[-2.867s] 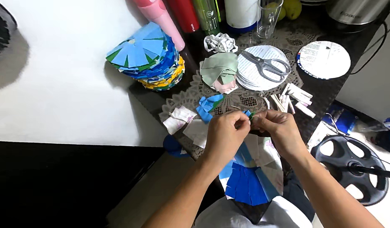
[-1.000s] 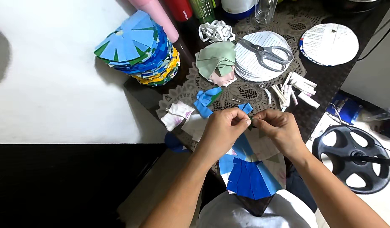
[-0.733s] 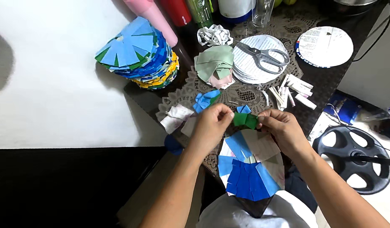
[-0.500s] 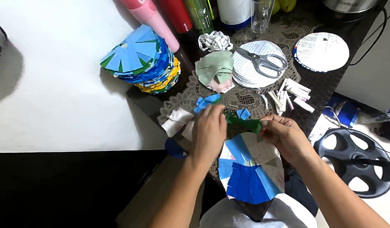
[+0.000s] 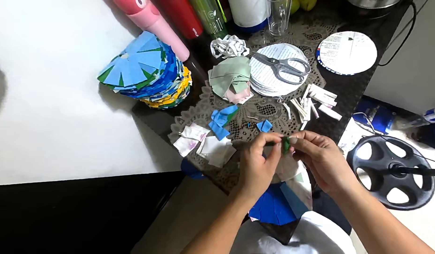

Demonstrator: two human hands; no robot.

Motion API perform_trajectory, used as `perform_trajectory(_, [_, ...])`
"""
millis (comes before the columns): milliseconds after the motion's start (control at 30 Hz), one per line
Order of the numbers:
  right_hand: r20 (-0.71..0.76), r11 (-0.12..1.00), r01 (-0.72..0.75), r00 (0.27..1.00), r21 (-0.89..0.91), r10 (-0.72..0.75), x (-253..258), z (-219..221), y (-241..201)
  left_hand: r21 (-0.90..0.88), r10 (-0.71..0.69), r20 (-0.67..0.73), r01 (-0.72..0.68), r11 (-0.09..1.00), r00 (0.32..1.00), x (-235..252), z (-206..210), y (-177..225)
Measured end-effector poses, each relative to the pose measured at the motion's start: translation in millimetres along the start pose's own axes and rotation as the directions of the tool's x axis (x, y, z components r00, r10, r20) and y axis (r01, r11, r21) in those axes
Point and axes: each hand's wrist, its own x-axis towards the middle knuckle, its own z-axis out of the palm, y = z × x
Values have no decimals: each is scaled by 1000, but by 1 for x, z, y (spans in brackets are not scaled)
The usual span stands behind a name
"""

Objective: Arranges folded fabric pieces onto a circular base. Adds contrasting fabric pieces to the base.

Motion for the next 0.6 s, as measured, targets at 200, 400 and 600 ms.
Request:
perform_trajectory(200, [7, 856, 181, 979, -483, -204, 19, -10, 10, -407, -592, 63, 563, 720, 803, 37, -13, 10])
perform_trajectory(400, [249, 375, 434, 858, -819, -449, 32, -20, 10, 307, -440, 220, 367, 878, 871, 41, -25, -2])
perform_trajectory(600, [612, 60, 675, 699, -736, -370, 45, -27, 4, 645, -364, 302, 92, 758, 881, 40, -18, -4])
